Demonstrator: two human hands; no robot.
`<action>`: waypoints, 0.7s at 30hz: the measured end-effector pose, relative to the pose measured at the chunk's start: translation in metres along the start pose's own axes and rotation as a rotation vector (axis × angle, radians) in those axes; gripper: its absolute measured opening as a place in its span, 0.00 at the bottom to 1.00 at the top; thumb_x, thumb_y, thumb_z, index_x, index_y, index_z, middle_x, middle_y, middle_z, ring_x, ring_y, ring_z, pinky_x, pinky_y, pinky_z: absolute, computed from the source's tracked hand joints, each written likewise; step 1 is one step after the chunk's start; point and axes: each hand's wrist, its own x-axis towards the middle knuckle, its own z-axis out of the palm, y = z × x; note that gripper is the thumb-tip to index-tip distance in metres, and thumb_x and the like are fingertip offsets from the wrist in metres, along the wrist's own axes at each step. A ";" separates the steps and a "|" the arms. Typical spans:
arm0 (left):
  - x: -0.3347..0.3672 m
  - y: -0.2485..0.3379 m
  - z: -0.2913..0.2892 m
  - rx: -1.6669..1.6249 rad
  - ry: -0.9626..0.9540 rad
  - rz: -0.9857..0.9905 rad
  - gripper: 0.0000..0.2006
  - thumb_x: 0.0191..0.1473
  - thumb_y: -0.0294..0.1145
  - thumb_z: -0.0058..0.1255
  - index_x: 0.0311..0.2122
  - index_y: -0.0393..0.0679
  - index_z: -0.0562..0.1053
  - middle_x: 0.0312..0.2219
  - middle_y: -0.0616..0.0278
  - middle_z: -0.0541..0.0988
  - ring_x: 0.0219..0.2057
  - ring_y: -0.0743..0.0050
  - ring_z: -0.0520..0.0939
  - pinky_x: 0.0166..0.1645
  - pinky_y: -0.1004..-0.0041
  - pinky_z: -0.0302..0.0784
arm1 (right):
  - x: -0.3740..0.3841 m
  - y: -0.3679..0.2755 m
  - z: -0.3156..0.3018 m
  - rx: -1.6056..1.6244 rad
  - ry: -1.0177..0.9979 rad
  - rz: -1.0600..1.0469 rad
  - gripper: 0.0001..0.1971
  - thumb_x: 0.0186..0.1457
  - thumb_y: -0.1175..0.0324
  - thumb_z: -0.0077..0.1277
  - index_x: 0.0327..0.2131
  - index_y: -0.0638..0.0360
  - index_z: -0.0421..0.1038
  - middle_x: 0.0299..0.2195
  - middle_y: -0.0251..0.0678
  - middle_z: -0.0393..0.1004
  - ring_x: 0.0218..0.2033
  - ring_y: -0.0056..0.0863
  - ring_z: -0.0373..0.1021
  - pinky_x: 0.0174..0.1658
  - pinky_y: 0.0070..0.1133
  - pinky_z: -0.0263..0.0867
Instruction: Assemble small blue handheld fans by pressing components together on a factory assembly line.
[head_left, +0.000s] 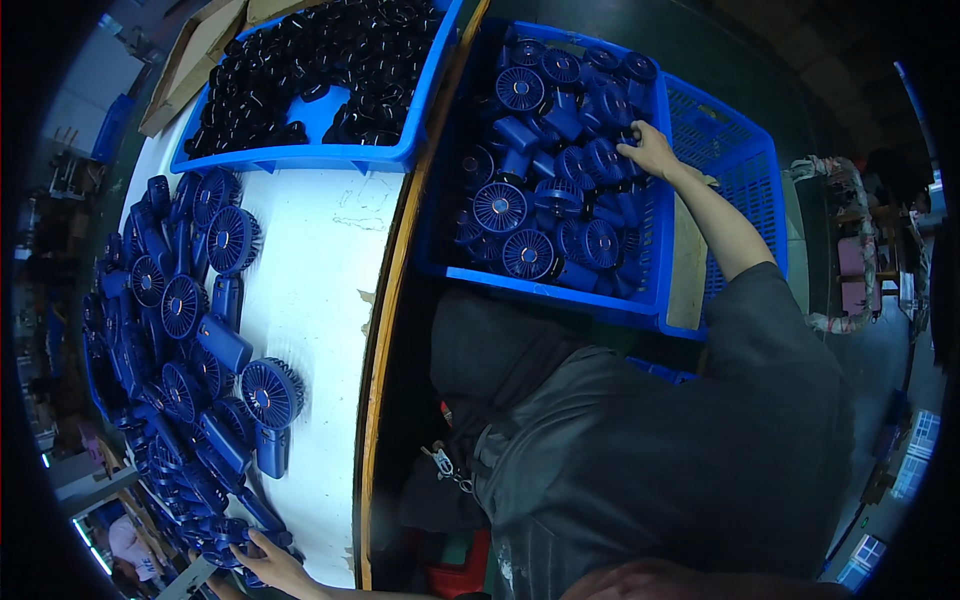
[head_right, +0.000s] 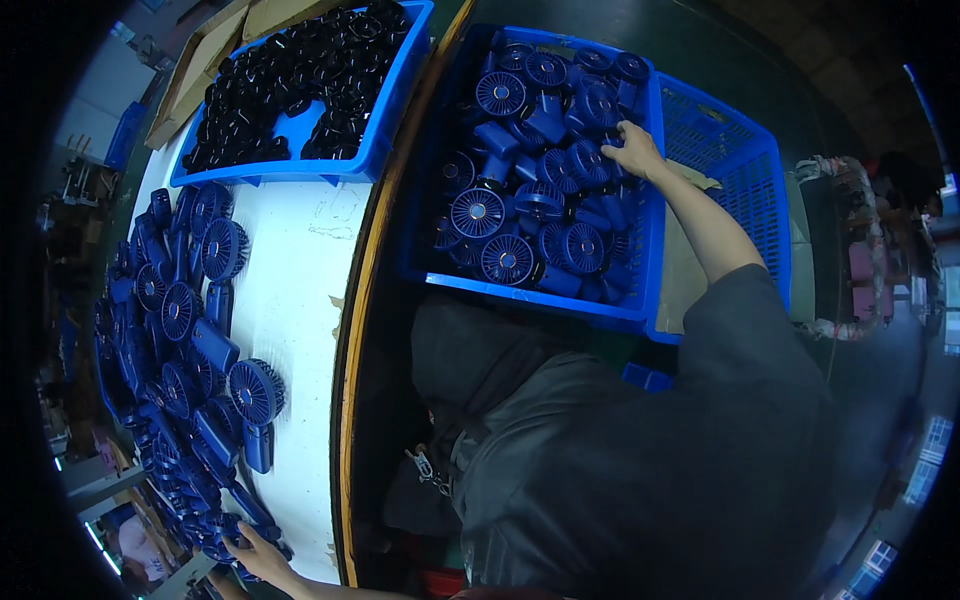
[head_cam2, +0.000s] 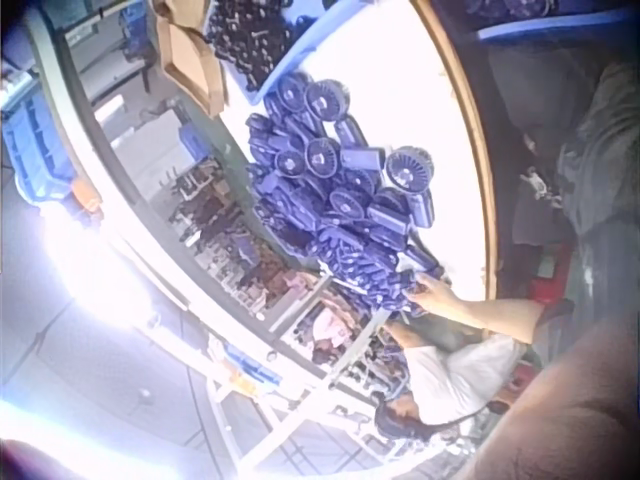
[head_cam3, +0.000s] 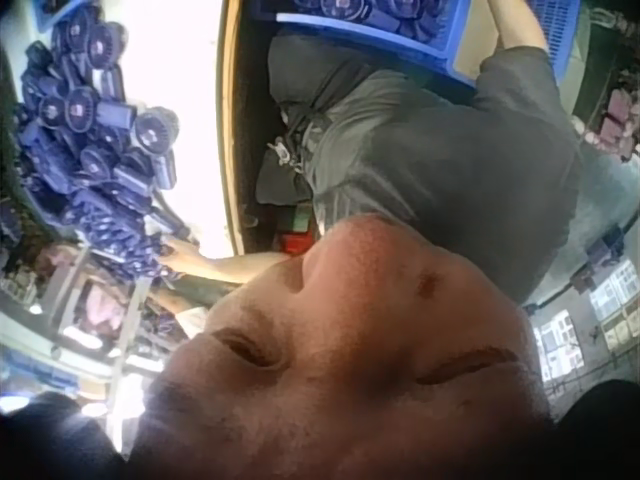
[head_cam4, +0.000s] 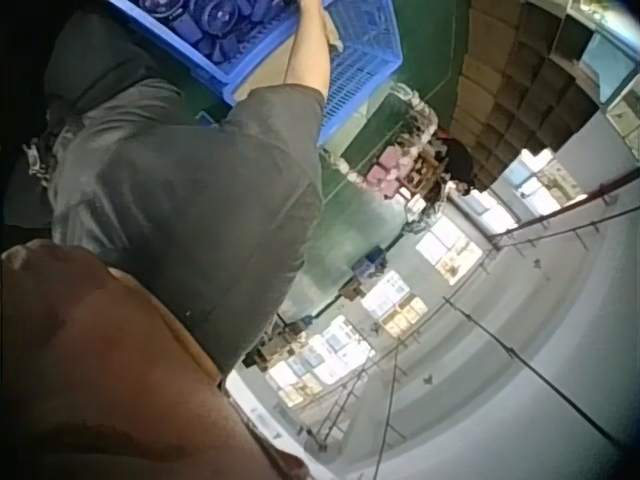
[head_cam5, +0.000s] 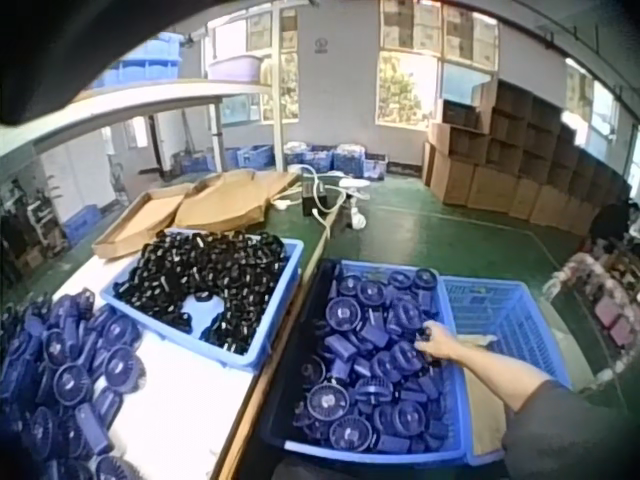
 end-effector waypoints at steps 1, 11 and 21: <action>0.004 -0.001 0.001 0.008 0.005 -0.006 0.38 0.61 0.55 0.48 0.65 0.32 0.56 0.45 0.36 0.78 0.46 0.44 0.81 0.45 0.61 0.79 | 0.001 0.007 -0.001 -0.002 -0.047 0.023 0.37 0.44 0.54 0.63 0.54 0.68 0.67 0.52 0.54 0.72 0.54 0.46 0.70 0.58 0.31 0.64; 0.079 -0.078 0.031 0.149 -0.057 -0.069 0.40 0.58 0.53 0.52 0.63 0.29 0.57 0.45 0.35 0.77 0.42 0.45 0.81 0.44 0.60 0.78 | -0.004 -0.009 -0.019 -0.015 0.162 -0.022 0.27 0.47 0.60 0.61 0.48 0.67 0.72 0.42 0.48 0.77 0.43 0.39 0.75 0.49 0.31 0.70; 0.048 -0.061 -0.008 -0.351 0.185 -0.234 0.35 0.51 0.48 0.62 0.50 0.22 0.69 0.40 0.42 0.79 0.37 0.58 0.81 0.42 0.68 0.78 | -0.165 -0.229 0.020 0.632 -0.335 -0.710 0.10 0.53 0.72 0.55 0.39 0.65 0.74 0.34 0.42 0.78 0.33 0.30 0.77 0.38 0.25 0.72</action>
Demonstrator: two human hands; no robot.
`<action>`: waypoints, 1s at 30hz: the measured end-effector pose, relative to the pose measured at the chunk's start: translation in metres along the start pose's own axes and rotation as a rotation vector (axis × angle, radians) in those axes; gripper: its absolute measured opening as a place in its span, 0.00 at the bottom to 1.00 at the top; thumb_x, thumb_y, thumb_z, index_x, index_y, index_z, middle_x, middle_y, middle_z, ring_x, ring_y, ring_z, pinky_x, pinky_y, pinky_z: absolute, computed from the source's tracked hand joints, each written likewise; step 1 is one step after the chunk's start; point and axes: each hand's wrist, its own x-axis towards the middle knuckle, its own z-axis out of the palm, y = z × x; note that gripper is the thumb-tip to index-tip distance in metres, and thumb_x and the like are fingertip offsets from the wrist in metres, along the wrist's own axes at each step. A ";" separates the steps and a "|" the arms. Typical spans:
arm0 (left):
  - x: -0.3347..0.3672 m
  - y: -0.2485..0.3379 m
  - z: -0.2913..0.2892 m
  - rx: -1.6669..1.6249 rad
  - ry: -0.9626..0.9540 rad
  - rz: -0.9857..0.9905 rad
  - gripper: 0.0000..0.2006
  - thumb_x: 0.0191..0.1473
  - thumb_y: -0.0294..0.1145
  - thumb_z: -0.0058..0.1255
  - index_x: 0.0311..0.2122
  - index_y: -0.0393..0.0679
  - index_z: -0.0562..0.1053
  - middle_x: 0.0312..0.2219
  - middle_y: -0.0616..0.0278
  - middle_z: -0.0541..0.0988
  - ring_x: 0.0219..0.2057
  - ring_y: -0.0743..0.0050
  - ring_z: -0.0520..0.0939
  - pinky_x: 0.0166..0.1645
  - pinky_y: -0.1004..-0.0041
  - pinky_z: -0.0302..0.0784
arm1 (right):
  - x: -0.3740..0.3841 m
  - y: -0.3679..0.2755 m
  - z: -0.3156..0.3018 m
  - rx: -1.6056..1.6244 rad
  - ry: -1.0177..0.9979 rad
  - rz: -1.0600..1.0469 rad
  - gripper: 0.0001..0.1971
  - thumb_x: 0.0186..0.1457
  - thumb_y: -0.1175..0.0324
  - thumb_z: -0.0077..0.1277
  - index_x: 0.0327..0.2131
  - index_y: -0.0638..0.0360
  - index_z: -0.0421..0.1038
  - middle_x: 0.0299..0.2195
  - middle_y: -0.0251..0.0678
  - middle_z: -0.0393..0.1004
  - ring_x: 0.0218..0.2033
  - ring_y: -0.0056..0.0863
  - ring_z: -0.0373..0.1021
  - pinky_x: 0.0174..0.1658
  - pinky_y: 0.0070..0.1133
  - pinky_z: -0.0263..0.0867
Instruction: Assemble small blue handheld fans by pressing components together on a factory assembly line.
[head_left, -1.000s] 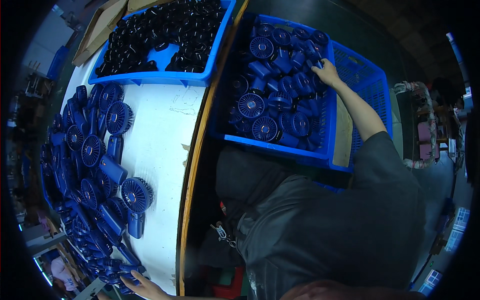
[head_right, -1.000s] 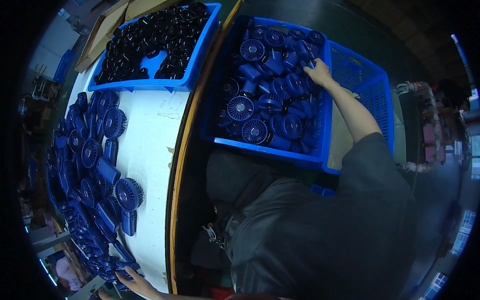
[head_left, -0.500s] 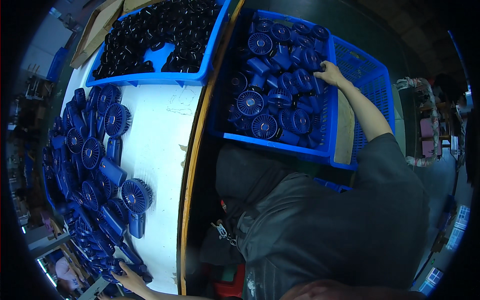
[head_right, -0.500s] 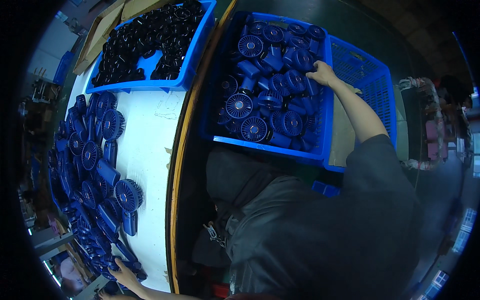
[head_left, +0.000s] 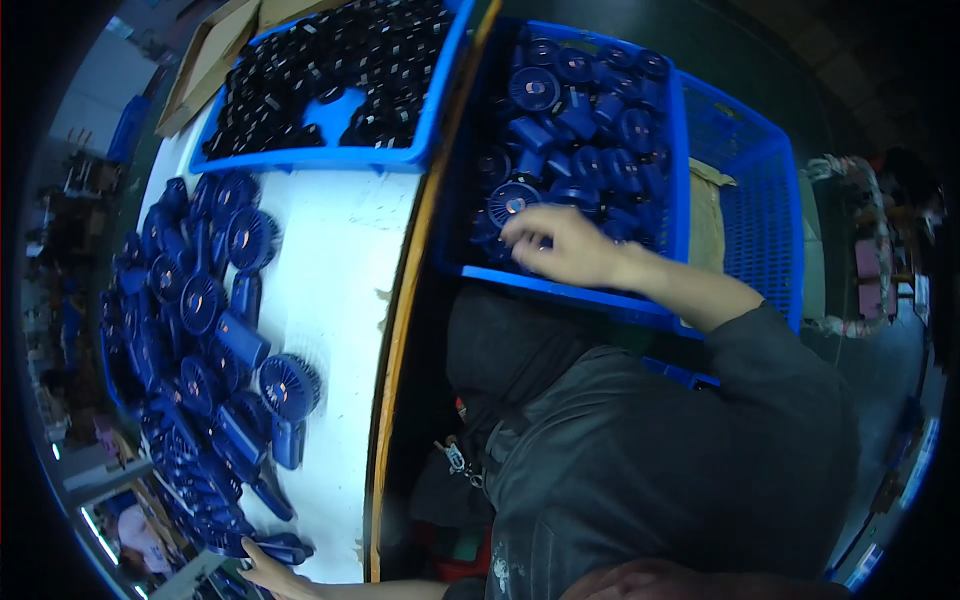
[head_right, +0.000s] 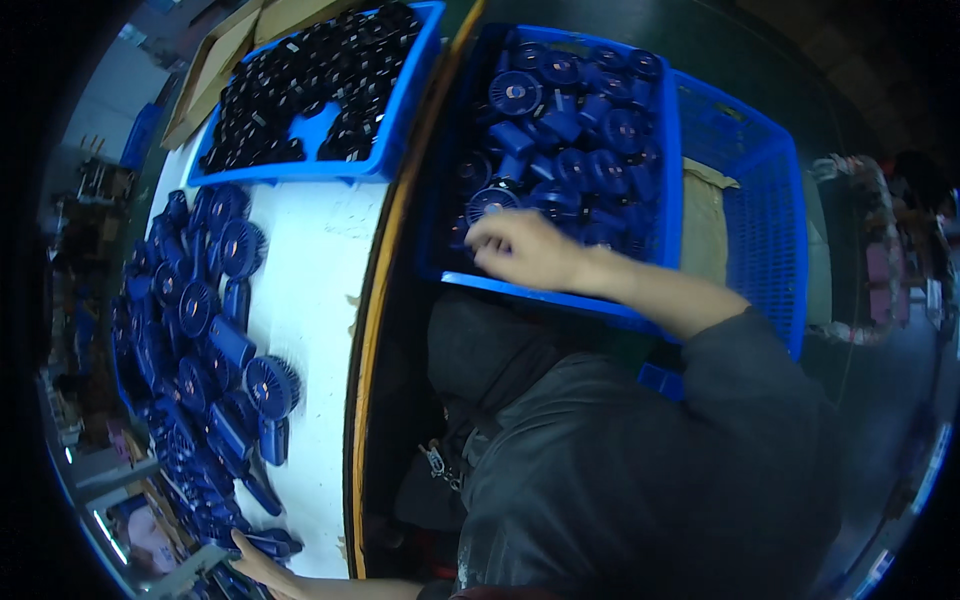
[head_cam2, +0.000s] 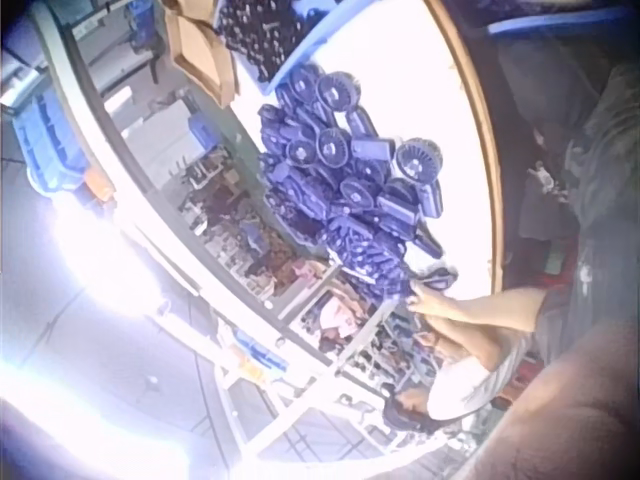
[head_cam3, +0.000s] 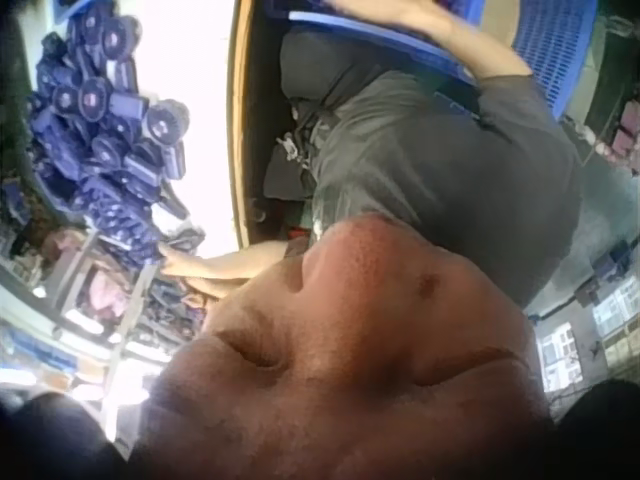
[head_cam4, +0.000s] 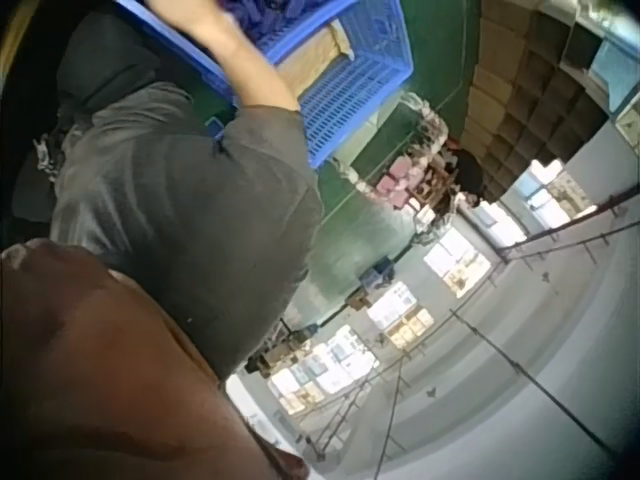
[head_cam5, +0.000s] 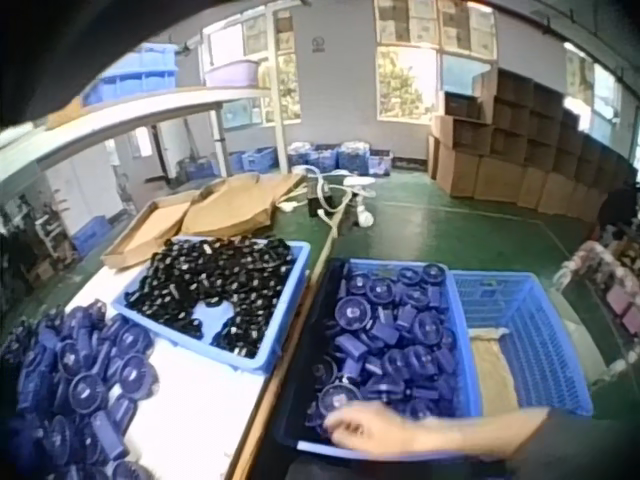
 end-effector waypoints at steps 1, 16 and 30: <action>-0.045 0.045 -0.005 -0.097 -0.002 0.007 0.32 0.55 0.51 0.56 0.50 0.26 0.69 0.42 0.44 0.78 0.40 0.58 0.79 0.45 0.66 0.76 | -0.001 -0.018 0.022 0.064 -0.066 -0.054 0.10 0.53 0.72 0.54 0.39 0.65 0.74 0.33 0.42 0.78 0.33 0.29 0.77 0.38 0.24 0.73; -0.266 0.159 0.076 -1.445 -0.568 -0.323 0.33 0.61 0.60 0.45 0.55 0.37 0.65 0.41 0.53 0.77 0.43 0.60 0.81 0.45 0.61 0.79 | -0.015 -0.149 0.164 0.298 -0.663 -0.393 0.19 0.55 0.64 0.58 0.42 0.69 0.66 0.33 0.53 0.75 0.37 0.52 0.75 0.40 0.37 0.71; -0.271 0.185 0.084 -1.690 -1.224 -0.311 0.20 0.48 0.20 0.57 0.49 0.38 0.70 0.39 0.51 0.74 0.47 0.52 0.76 0.50 0.49 0.78 | 0.273 -0.164 0.053 -0.690 -0.293 -0.219 0.13 0.58 0.66 0.49 0.41 0.66 0.75 0.36 0.51 0.78 0.39 0.44 0.77 0.44 0.34 0.72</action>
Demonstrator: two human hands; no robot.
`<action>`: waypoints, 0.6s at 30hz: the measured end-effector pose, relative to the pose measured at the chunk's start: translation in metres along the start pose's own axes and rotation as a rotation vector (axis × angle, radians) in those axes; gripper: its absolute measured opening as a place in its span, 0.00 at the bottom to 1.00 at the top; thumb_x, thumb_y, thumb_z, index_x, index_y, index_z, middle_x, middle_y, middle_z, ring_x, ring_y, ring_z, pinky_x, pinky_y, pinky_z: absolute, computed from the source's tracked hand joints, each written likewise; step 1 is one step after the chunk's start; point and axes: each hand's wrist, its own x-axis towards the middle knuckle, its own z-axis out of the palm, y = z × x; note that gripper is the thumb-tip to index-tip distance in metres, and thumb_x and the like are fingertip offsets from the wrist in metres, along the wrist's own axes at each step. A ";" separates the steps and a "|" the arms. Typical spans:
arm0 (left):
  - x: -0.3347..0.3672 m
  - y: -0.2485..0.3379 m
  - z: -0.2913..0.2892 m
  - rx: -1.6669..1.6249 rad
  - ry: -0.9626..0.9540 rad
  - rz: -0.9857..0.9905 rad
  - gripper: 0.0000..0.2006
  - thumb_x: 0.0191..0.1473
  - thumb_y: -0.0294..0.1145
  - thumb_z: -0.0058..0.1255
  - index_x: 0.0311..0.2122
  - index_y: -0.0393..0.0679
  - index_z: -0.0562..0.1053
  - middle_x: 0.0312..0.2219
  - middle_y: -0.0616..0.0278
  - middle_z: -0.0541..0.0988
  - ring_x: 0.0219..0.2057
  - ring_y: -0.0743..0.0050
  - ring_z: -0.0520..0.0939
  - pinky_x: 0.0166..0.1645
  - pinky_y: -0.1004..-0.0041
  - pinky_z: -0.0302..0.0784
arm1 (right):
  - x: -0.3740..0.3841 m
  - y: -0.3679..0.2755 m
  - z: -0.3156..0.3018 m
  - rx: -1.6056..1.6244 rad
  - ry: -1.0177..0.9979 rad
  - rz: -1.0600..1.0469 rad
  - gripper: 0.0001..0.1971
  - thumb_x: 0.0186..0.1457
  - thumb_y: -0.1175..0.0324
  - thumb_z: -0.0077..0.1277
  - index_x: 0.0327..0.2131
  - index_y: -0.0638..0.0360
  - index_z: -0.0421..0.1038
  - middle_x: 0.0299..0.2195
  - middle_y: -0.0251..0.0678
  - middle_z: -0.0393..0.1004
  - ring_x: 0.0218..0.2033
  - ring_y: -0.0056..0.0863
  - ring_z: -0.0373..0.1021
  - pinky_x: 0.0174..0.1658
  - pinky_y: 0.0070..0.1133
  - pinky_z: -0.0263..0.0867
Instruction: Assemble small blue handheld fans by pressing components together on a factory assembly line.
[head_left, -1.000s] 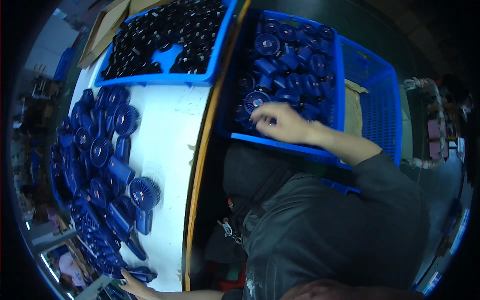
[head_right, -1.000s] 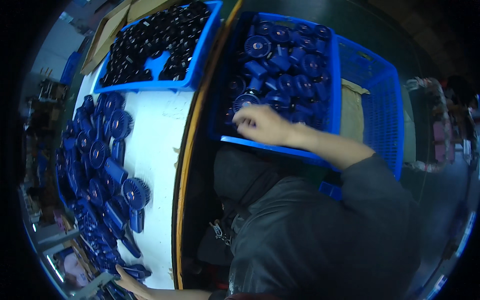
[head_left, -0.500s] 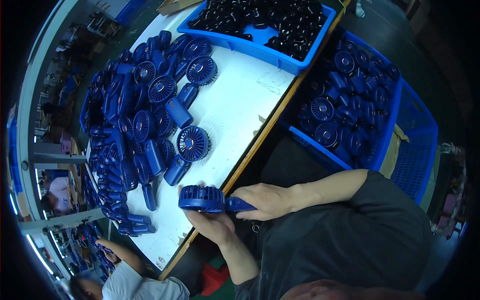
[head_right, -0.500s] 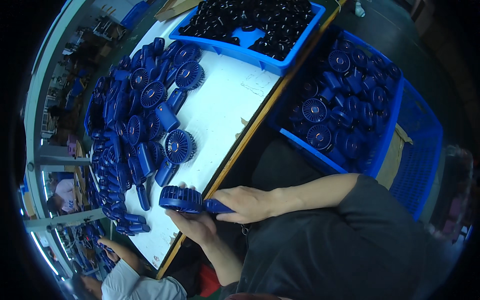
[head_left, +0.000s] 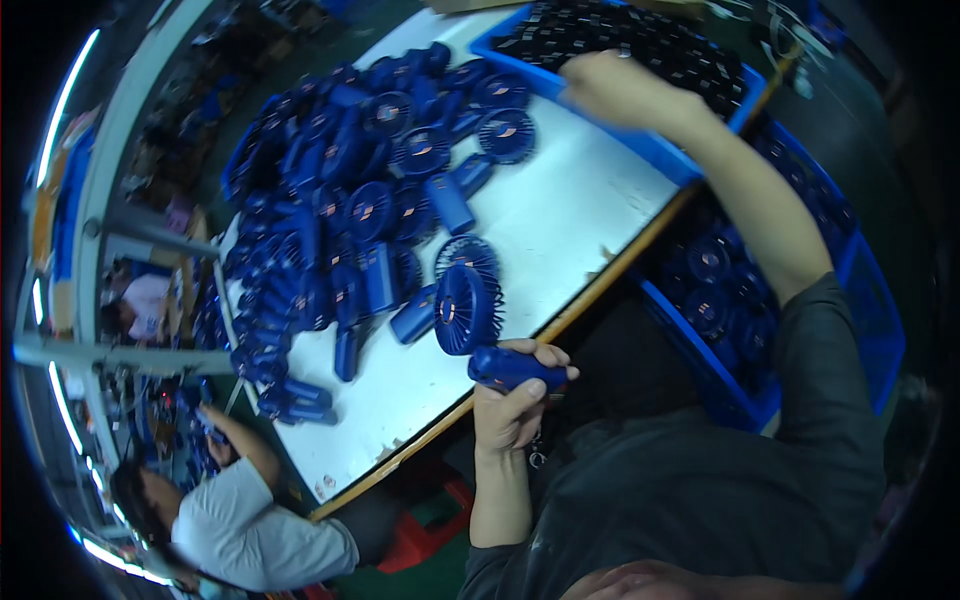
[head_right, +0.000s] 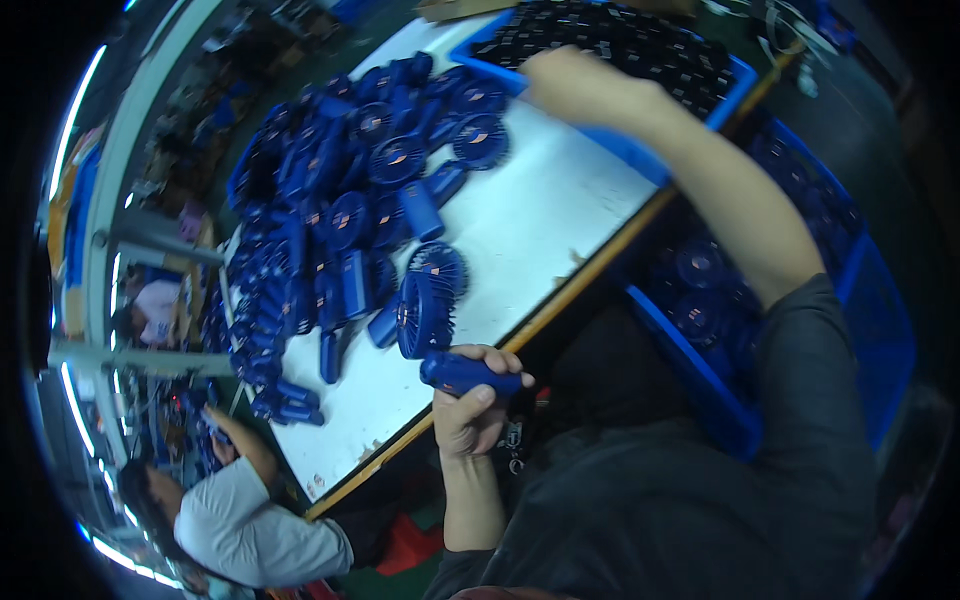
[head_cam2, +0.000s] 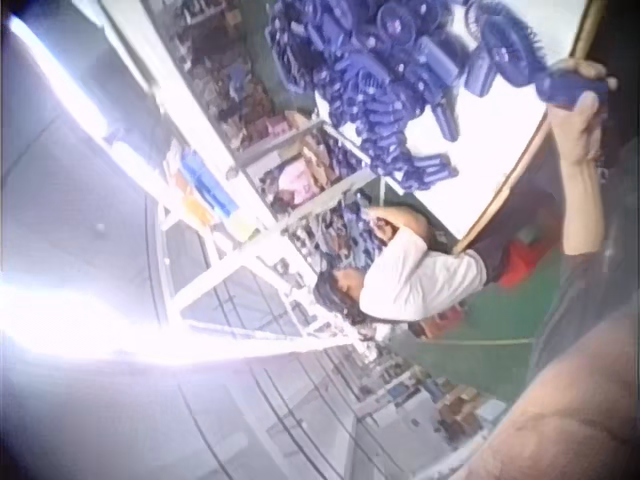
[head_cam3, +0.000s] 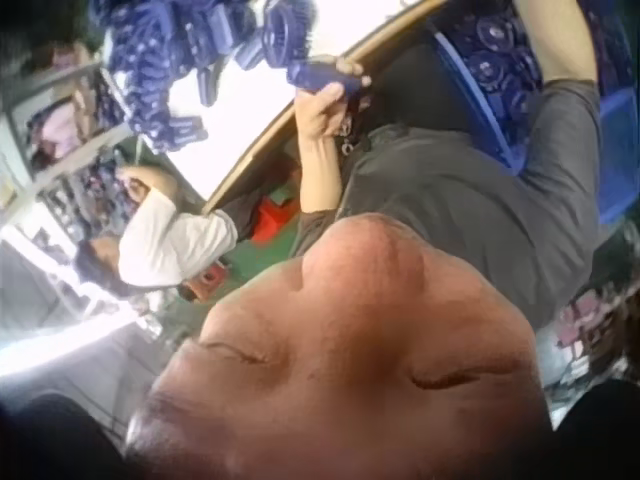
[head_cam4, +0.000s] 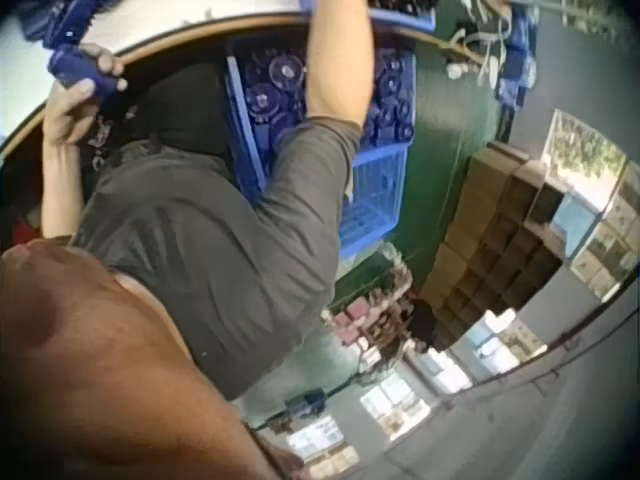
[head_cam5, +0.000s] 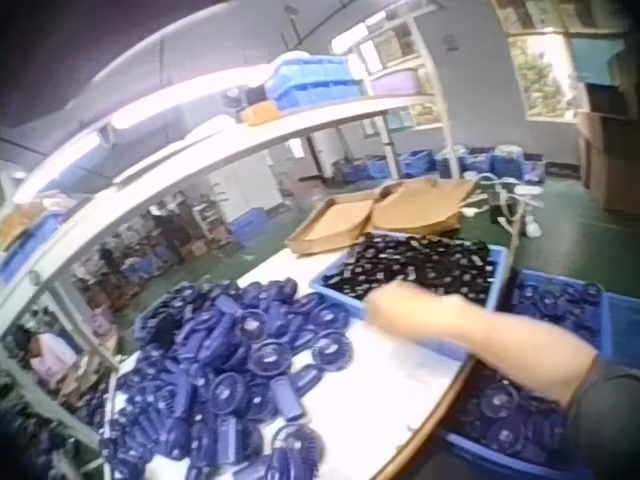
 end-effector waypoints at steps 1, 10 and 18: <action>0.001 0.004 0.002 -0.043 -0.060 0.039 0.19 0.49 0.18 0.57 0.47 0.38 0.71 0.37 0.52 0.74 0.46 0.53 0.76 0.49 0.51 0.80 | 0.030 0.048 0.016 -0.122 0.229 0.007 0.11 0.54 0.68 0.54 0.37 0.66 0.77 0.34 0.52 0.79 0.41 0.47 0.77 0.44 0.37 0.73; -0.018 0.027 -0.014 0.156 -0.099 0.153 0.13 0.49 0.17 0.55 0.41 0.37 0.70 0.32 0.52 0.71 0.38 0.56 0.76 0.32 0.61 0.86 | 0.072 0.110 0.062 -0.064 -0.069 0.196 0.11 0.47 0.78 0.52 0.36 0.68 0.75 0.39 0.56 0.77 0.45 0.48 0.75 0.47 0.35 0.72; -0.020 0.024 -0.017 0.257 0.107 0.128 0.13 0.50 0.17 0.55 0.41 0.36 0.68 0.32 0.51 0.73 0.36 0.59 0.78 0.28 0.68 0.86 | 0.058 0.109 0.056 0.049 -0.119 0.138 0.09 0.49 0.76 0.56 0.35 0.66 0.75 0.37 0.49 0.78 0.44 0.42 0.75 0.47 0.31 0.71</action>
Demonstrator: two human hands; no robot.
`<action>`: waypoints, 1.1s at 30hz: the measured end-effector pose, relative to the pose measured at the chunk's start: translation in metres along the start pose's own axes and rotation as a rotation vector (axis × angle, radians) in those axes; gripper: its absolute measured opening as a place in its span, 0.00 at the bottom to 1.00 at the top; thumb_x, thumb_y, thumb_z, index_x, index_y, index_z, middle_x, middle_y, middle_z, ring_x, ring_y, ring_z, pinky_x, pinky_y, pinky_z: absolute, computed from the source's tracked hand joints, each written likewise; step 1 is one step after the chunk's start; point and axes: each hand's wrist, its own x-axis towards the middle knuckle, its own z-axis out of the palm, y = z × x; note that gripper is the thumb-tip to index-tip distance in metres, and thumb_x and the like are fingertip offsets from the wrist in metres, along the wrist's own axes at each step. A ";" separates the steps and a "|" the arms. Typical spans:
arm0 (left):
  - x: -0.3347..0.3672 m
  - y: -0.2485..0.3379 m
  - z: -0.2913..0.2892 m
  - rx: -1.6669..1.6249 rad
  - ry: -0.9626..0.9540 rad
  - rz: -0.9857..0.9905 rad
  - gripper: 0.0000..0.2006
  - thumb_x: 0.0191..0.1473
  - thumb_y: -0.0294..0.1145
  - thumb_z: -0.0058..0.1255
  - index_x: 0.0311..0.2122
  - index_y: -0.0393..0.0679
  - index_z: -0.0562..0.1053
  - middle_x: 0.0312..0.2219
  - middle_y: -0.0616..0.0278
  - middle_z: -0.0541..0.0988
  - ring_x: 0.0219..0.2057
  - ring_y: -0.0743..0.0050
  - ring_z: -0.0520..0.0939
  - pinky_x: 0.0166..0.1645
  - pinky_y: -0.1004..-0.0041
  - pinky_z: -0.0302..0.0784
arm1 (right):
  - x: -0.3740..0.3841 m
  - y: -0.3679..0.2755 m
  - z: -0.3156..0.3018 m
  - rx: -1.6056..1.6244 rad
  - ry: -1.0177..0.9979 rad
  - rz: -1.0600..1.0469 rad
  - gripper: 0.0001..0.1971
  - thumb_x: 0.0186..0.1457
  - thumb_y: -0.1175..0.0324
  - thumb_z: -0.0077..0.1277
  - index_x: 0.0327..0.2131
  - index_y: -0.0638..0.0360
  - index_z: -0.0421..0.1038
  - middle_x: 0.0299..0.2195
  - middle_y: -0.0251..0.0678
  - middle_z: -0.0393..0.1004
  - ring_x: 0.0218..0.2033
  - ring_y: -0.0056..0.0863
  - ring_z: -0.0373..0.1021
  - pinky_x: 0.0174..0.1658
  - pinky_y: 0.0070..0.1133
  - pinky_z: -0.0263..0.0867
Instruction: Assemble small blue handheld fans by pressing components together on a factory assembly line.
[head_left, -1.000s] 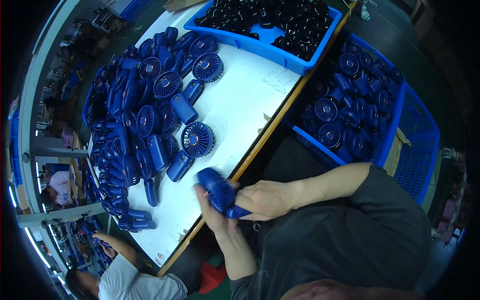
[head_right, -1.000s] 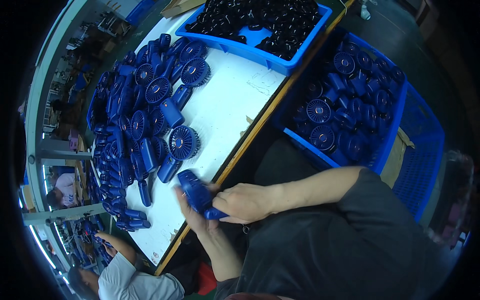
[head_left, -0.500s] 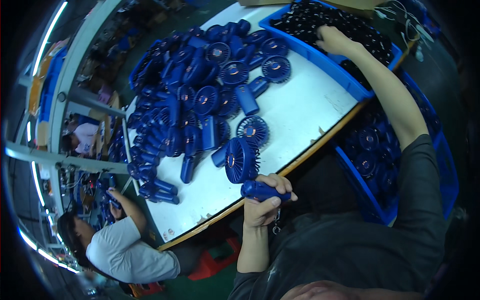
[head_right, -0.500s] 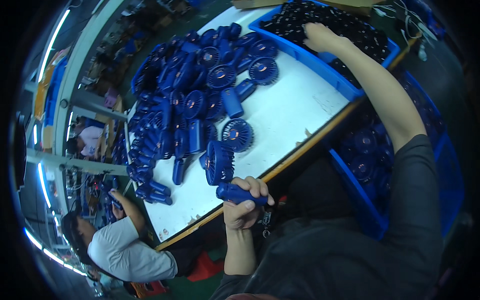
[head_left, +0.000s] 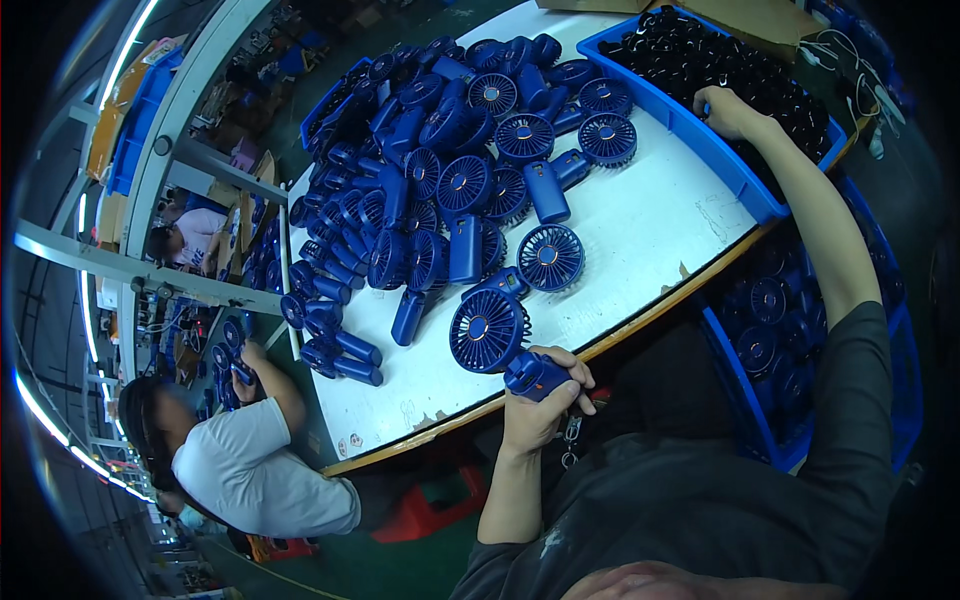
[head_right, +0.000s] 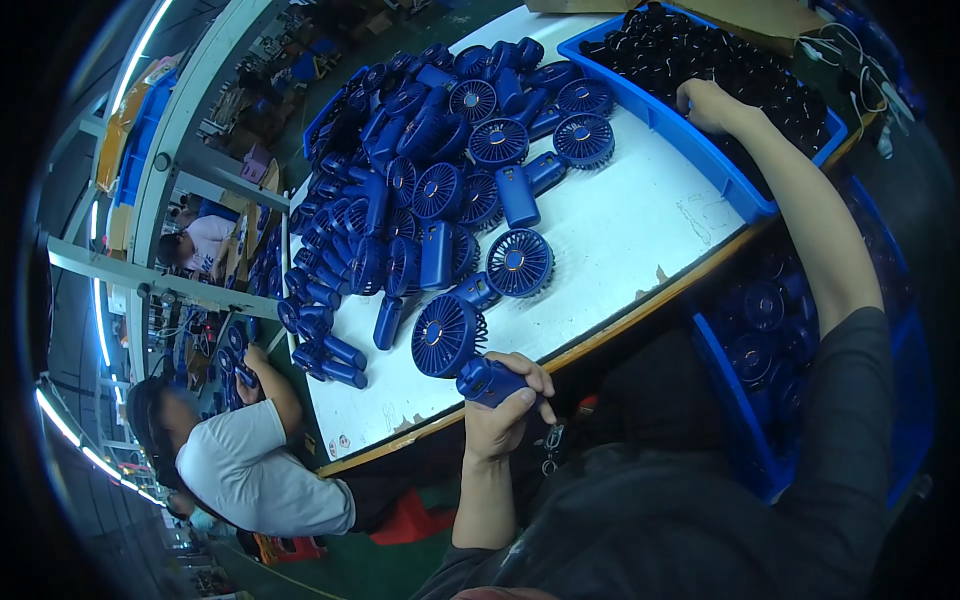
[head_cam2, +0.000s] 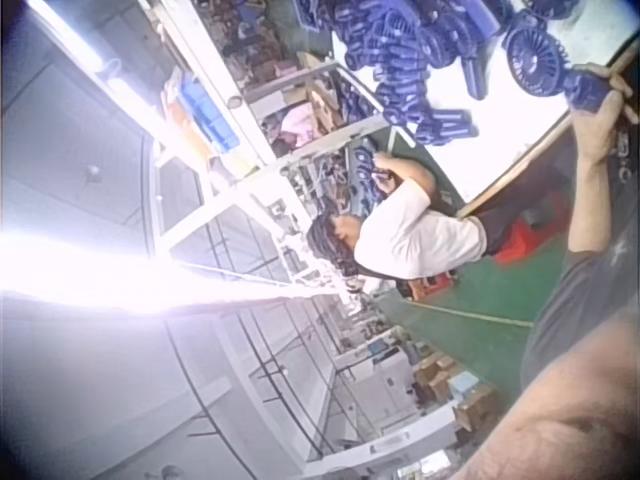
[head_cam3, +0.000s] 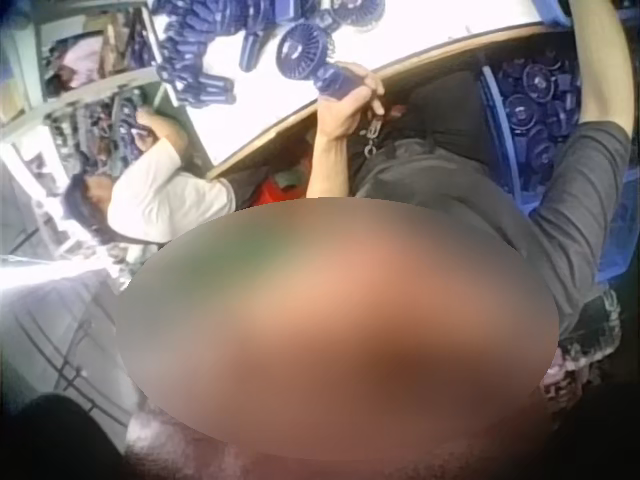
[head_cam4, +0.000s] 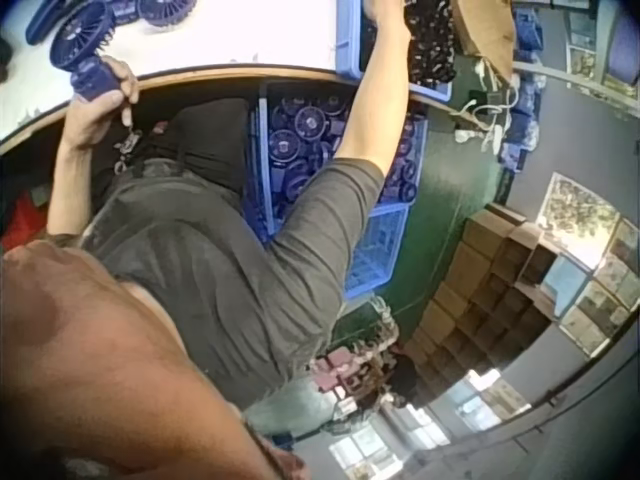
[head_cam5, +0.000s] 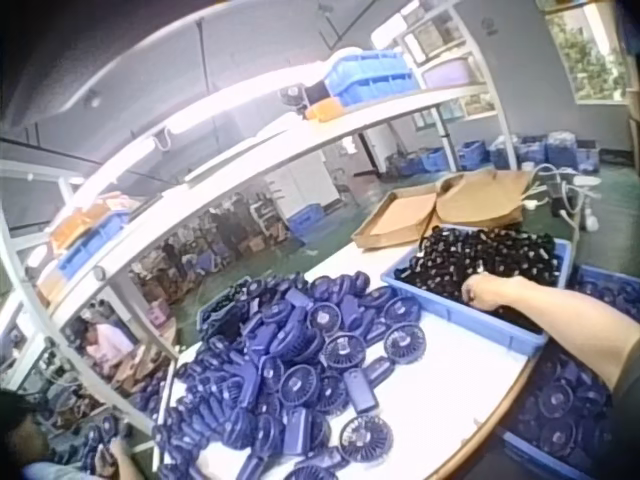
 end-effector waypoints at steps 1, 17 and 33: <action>-0.001 0.000 0.000 0.005 0.012 -0.013 0.12 0.50 0.17 0.55 0.41 0.35 0.68 0.32 0.51 0.73 0.36 0.59 0.78 0.28 0.68 0.86 | 0.001 0.000 -0.002 0.002 -0.042 0.015 0.09 0.49 0.75 0.56 0.36 0.66 0.76 0.38 0.49 0.78 0.44 0.42 0.75 0.47 0.31 0.71; -0.003 -0.004 -0.006 0.158 0.153 -0.043 0.13 0.52 0.17 0.53 0.43 0.32 0.68 0.31 0.51 0.75 0.34 0.63 0.80 0.29 0.70 0.85 | -0.045 -0.033 -0.034 0.138 0.420 -0.109 0.17 0.53 0.70 0.59 0.43 0.70 0.71 0.43 0.50 0.73 0.45 0.39 0.73 0.50 0.29 0.69; -0.002 -0.008 0.006 0.217 0.196 -0.064 0.14 0.54 0.20 0.54 0.45 0.31 0.68 0.31 0.52 0.75 0.34 0.65 0.80 0.29 0.70 0.84 | -0.041 -0.028 -0.025 -0.009 0.223 0.093 0.18 0.54 0.58 0.58 0.29 0.69 0.73 0.29 0.52 0.78 0.33 0.43 0.77 0.41 0.33 0.72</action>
